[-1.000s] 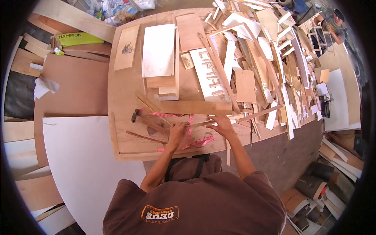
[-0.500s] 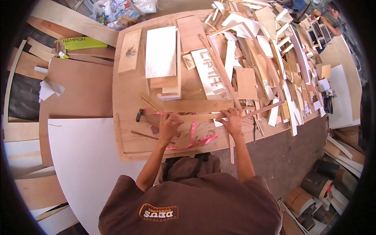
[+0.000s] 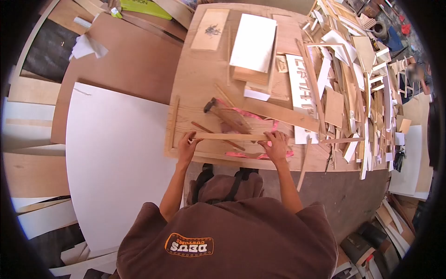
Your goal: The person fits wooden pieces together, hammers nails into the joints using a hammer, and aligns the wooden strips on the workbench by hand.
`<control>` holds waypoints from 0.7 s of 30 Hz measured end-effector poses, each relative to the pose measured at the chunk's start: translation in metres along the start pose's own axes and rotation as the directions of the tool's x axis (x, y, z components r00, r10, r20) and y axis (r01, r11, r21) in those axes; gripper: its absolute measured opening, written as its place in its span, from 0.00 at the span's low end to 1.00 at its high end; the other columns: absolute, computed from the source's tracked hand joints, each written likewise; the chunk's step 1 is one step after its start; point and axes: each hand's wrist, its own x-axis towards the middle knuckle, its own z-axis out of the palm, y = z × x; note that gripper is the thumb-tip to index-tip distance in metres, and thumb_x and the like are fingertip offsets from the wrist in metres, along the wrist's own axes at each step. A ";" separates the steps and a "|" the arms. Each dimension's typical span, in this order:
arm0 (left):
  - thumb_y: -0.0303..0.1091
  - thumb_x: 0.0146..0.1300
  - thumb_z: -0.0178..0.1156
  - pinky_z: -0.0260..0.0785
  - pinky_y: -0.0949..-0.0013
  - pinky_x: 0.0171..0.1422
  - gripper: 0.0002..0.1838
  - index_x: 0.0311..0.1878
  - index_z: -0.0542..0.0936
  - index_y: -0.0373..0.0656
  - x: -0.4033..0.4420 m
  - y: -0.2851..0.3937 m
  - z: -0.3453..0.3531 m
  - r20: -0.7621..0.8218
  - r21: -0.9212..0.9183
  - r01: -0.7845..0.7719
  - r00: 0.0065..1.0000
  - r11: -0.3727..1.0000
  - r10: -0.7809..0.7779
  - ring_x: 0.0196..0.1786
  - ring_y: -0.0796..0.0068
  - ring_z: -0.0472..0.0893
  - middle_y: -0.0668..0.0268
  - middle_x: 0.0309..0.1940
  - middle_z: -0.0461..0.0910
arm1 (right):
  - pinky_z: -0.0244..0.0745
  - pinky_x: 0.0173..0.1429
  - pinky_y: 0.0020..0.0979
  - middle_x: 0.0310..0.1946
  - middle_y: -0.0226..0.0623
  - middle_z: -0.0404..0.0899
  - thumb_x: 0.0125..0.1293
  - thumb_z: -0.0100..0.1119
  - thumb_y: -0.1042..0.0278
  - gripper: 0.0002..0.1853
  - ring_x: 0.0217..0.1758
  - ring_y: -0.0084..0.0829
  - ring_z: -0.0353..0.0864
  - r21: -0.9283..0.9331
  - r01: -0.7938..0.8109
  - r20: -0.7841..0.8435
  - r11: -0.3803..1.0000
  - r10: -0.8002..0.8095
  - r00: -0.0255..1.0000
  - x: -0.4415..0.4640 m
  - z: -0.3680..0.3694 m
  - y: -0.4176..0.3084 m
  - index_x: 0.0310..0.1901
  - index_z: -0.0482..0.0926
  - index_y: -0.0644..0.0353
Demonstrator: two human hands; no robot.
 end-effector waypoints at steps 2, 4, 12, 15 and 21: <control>0.31 0.55 0.77 0.72 0.69 0.40 0.21 0.52 0.84 0.37 -0.010 -0.034 -0.022 -0.006 -0.034 0.014 1.000 0.999 -0.014 0.36 0.72 0.78 0.62 0.43 0.84 | 0.62 0.65 0.46 0.47 0.36 0.78 0.55 0.75 0.52 0.23 0.57 0.40 0.75 0.031 -0.060 0.045 0.998 0.058 0.997 -0.006 0.017 -0.032 0.52 0.85 0.51; 0.31 0.56 0.76 0.73 0.69 0.40 0.21 0.52 0.83 0.36 -0.022 -0.060 -0.048 0.000 -0.069 0.038 0.999 0.997 -0.038 0.36 0.72 0.79 0.62 0.43 0.84 | 0.61 0.69 0.48 0.50 0.39 0.76 0.58 0.73 0.53 0.22 0.59 0.42 0.73 0.055 -0.129 0.102 0.990 0.123 0.987 -0.020 0.040 -0.065 0.52 0.85 0.53; 0.28 0.61 0.73 0.78 0.70 0.52 0.36 0.71 0.70 0.30 -0.057 -0.153 -0.096 -0.025 -0.475 0.285 0.941 0.832 -0.337 0.47 0.73 0.83 0.56 0.51 0.82 | 0.69 0.66 0.47 0.55 0.48 0.71 0.52 0.78 0.70 0.25 0.61 0.52 0.71 0.203 -0.258 0.022 0.945 0.259 0.966 -0.067 0.095 -0.151 0.53 0.82 0.59; 0.28 0.60 0.73 0.78 0.70 0.51 0.37 0.72 0.70 0.31 -0.066 -0.162 -0.096 -0.075 -0.478 0.293 0.926 0.828 -0.371 0.47 0.72 0.83 0.55 0.53 0.82 | 0.70 0.66 0.46 0.53 0.48 0.72 0.50 0.78 0.71 0.25 0.60 0.52 0.72 0.164 -0.362 0.010 0.918 0.365 0.931 -0.076 0.103 -0.167 0.52 0.82 0.62; 0.27 0.57 0.74 0.77 0.72 0.54 0.41 0.73 0.69 0.31 -0.070 -0.179 -0.083 -0.047 -0.398 0.367 0.907 0.841 -0.418 0.47 0.73 0.83 0.56 0.56 0.83 | 0.70 0.67 0.47 0.58 0.53 0.71 0.53 0.75 0.75 0.27 0.62 0.52 0.73 0.090 -0.469 0.061 0.879 0.465 0.883 -0.085 0.109 -0.175 0.56 0.80 0.62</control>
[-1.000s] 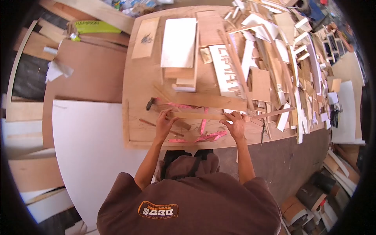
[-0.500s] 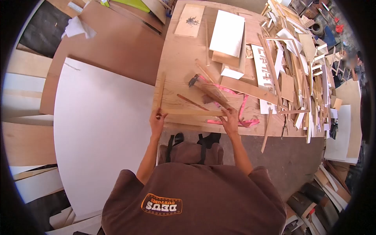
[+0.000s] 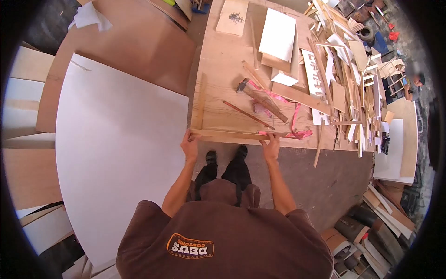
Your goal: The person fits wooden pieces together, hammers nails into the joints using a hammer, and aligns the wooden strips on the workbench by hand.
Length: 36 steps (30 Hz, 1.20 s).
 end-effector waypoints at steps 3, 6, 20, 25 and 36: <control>0.26 0.57 0.74 0.77 0.72 0.55 0.42 0.75 0.66 0.32 -0.001 0.003 0.005 -0.024 -0.024 -0.055 0.998 0.998 0.055 0.48 0.73 0.83 0.55 0.56 0.83 | 0.72 0.66 0.45 0.57 0.49 0.74 0.53 0.72 0.81 0.29 0.62 0.52 0.75 -0.007 0.066 -0.179 0.998 -0.067 0.982 -0.009 0.016 0.015 0.59 0.77 0.62; 0.25 0.60 0.71 0.77 0.72 0.56 0.40 0.75 0.66 0.33 0.008 0.001 -0.001 0.082 -0.301 0.050 0.996 0.952 -0.026 0.50 0.73 0.83 0.54 0.56 0.82 | 0.77 0.61 0.44 0.57 0.50 0.74 0.53 0.72 0.81 0.28 0.58 0.49 0.78 0.037 -0.068 -0.176 0.997 0.074 0.982 -0.010 0.033 0.034 0.58 0.78 0.62; 0.28 0.69 0.67 0.79 0.68 0.64 0.25 0.64 0.73 0.25 0.038 -0.014 -0.049 0.110 -0.588 0.290 0.953 0.755 -0.281 0.56 0.66 0.83 0.52 0.56 0.82 | 0.81 0.58 0.30 0.54 0.50 0.83 0.60 0.72 0.82 0.33 0.55 0.31 0.84 0.791 -0.243 0.051 0.562 0.334 0.941 -0.034 0.005 0.001 0.67 0.71 0.71; 0.25 0.68 0.66 0.81 0.68 0.59 0.25 0.67 0.73 0.32 0.029 -0.001 -0.059 0.215 -0.742 0.344 0.935 0.576 -0.281 0.52 0.65 0.86 0.55 0.53 0.83 | 0.82 0.57 0.29 0.52 0.48 0.84 0.60 0.72 0.82 0.28 0.53 0.31 0.85 0.747 -0.219 0.022 0.628 0.306 0.952 -0.040 0.020 0.009 0.62 0.75 0.73; 0.33 0.71 0.65 0.80 0.60 0.58 0.35 0.76 0.59 0.41 0.017 0.056 -0.041 0.165 -0.533 0.111 0.986 0.839 -0.026 0.50 0.63 0.86 0.51 0.50 0.85 | 0.80 0.41 0.29 0.40 0.39 0.86 0.52 0.75 0.77 0.18 0.37 0.31 0.85 0.267 0.060 -0.052 0.962 -0.048 0.998 -0.066 -0.011 0.003 0.47 0.87 0.60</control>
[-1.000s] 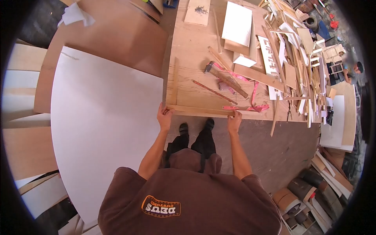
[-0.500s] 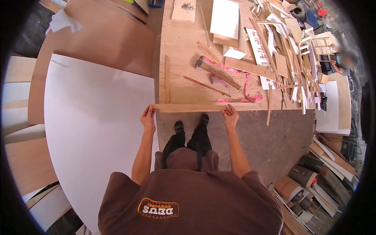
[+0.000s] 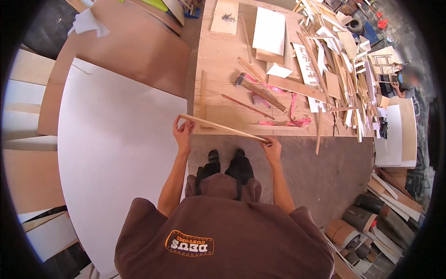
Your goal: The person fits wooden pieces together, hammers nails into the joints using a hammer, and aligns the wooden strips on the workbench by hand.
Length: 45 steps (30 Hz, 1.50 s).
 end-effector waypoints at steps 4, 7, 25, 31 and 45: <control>0.32 0.72 0.63 0.81 0.61 0.58 0.33 0.76 0.60 0.42 -0.003 0.021 0.034 0.055 -0.128 -0.090 0.994 0.988 0.097 0.51 0.64 0.86 0.50 0.50 0.84 | 0.79 0.43 0.34 0.40 0.43 0.84 0.53 0.72 0.78 0.12 0.41 0.40 0.85 0.003 -0.045 0.013 0.999 0.045 0.999 -0.004 -0.018 -0.004 0.41 0.86 0.63; 0.31 0.74 0.61 0.82 0.64 0.55 0.29 0.75 0.64 0.44 -0.019 0.043 0.065 0.085 -0.302 0.028 0.996 0.953 -0.003 0.49 0.67 0.87 0.56 0.48 0.85 | 0.78 0.43 0.36 0.39 0.42 0.83 0.52 0.72 0.81 0.12 0.41 0.41 0.84 0.036 -0.024 -0.160 0.999 0.030 0.987 0.000 -0.034 -0.008 0.39 0.84 0.65; 0.41 0.77 0.58 0.72 0.60 0.67 0.41 0.83 0.47 0.43 -0.088 0.047 0.183 0.650 0.255 -0.200 0.759 0.946 -0.015 0.58 0.66 0.82 0.56 0.58 0.80 | 0.71 0.35 0.43 0.28 0.50 0.79 0.75 0.57 0.49 0.20 0.30 0.49 0.81 0.084 -0.081 -0.022 0.993 0.083 0.996 -0.043 -0.100 -0.015 0.43 0.82 0.62; 0.48 0.77 0.57 0.70 0.62 0.67 0.36 0.78 0.57 0.39 -0.116 -0.031 0.224 0.685 0.399 -0.049 0.679 0.916 -0.263 0.59 0.69 0.81 0.58 0.58 0.80 | 0.65 0.31 0.40 0.19 0.42 0.70 0.75 0.54 0.39 0.29 0.22 0.39 0.68 0.168 -0.264 -0.170 0.950 0.292 0.941 -0.065 -0.118 0.011 0.35 0.80 0.63; 0.38 0.74 0.63 0.77 0.71 0.53 0.16 0.55 0.77 0.36 -0.149 -0.093 0.338 0.791 0.447 0.127 0.406 0.885 -0.458 0.48 0.77 0.83 0.65 0.46 0.81 | 0.71 0.34 0.37 0.23 0.39 0.78 0.74 0.55 0.38 0.30 0.26 0.32 0.78 0.382 -0.449 -0.041 0.808 0.501 0.865 -0.054 -0.151 0.034 0.40 0.82 0.65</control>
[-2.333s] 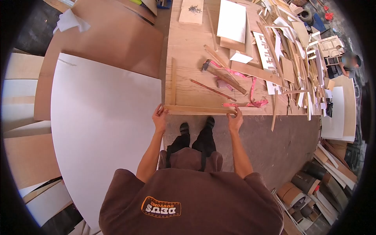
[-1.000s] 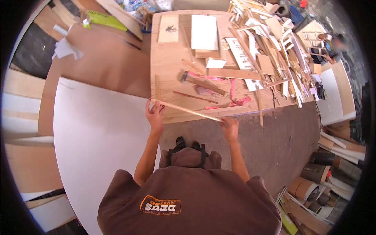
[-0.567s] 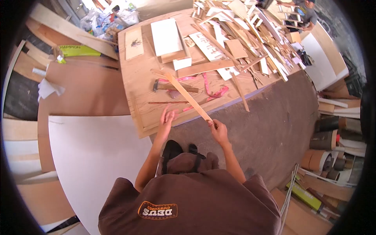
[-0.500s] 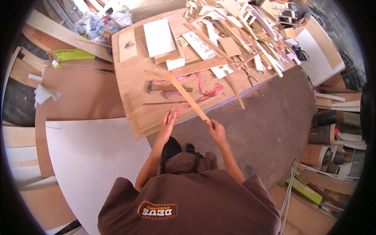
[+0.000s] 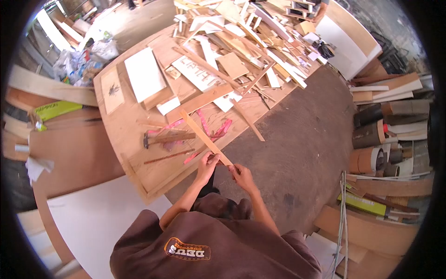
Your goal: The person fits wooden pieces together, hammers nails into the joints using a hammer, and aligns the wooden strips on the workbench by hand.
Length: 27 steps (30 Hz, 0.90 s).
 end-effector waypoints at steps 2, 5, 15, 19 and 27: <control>0.39 0.74 0.62 0.78 0.71 0.50 0.15 0.53 0.79 0.36 0.020 0.010 0.013 -0.044 0.083 -0.052 0.997 0.995 0.056 0.45 0.77 0.83 0.66 0.44 0.81 | 0.72 0.32 0.29 0.25 0.34 0.80 0.75 0.60 0.48 0.23 0.27 0.23 0.77 -0.028 -0.022 -0.008 0.999 0.021 1.000 0.013 -0.014 -0.004 0.48 0.82 0.66; 0.46 0.74 0.62 0.79 0.68 0.50 0.21 0.56 0.77 0.37 0.062 -0.001 0.012 -0.104 0.092 -0.183 0.976 0.979 0.192 0.47 0.74 0.84 0.66 0.44 0.82 | 0.75 0.35 0.30 0.31 0.38 0.83 0.75 0.61 0.52 0.21 0.31 0.24 0.79 -0.142 0.072 -0.120 0.987 -0.089 0.989 0.037 -0.029 -0.014 0.52 0.82 0.66; 0.46 0.77 0.58 0.80 0.69 0.45 0.21 0.61 0.72 0.40 0.156 0.032 -0.003 -0.196 -0.199 -0.017 0.980 0.980 -0.023 0.40 0.74 0.84 0.64 0.42 0.81 | 0.77 0.42 0.33 0.35 0.42 0.85 0.74 0.60 0.63 0.15 0.35 0.29 0.82 -0.146 0.000 0.038 0.989 0.006 0.999 0.139 -0.053 -0.062 0.49 0.82 0.68; 0.40 0.75 0.61 0.79 0.71 0.47 0.21 0.63 0.70 0.40 0.196 0.037 0.006 -0.155 -0.017 -0.090 0.984 0.996 0.086 0.43 0.75 0.84 0.63 0.44 0.82 | 0.76 0.43 0.37 0.32 0.51 0.83 0.71 0.59 0.69 0.10 0.34 0.38 0.84 -0.096 0.041 -0.056 0.995 -0.046 0.997 0.181 -0.060 -0.068 0.45 0.82 0.68; 0.33 0.71 0.65 0.79 0.69 0.53 0.32 0.74 0.63 0.44 0.278 0.026 0.075 -0.089 -0.054 -0.012 0.996 0.998 0.007 0.48 0.75 0.83 0.61 0.46 0.83 | 0.78 0.43 0.34 0.42 0.44 0.85 0.71 0.63 0.66 0.12 0.41 0.34 0.85 -0.119 0.211 0.025 0.970 -0.209 0.978 0.274 -0.149 -0.041 0.49 0.83 0.64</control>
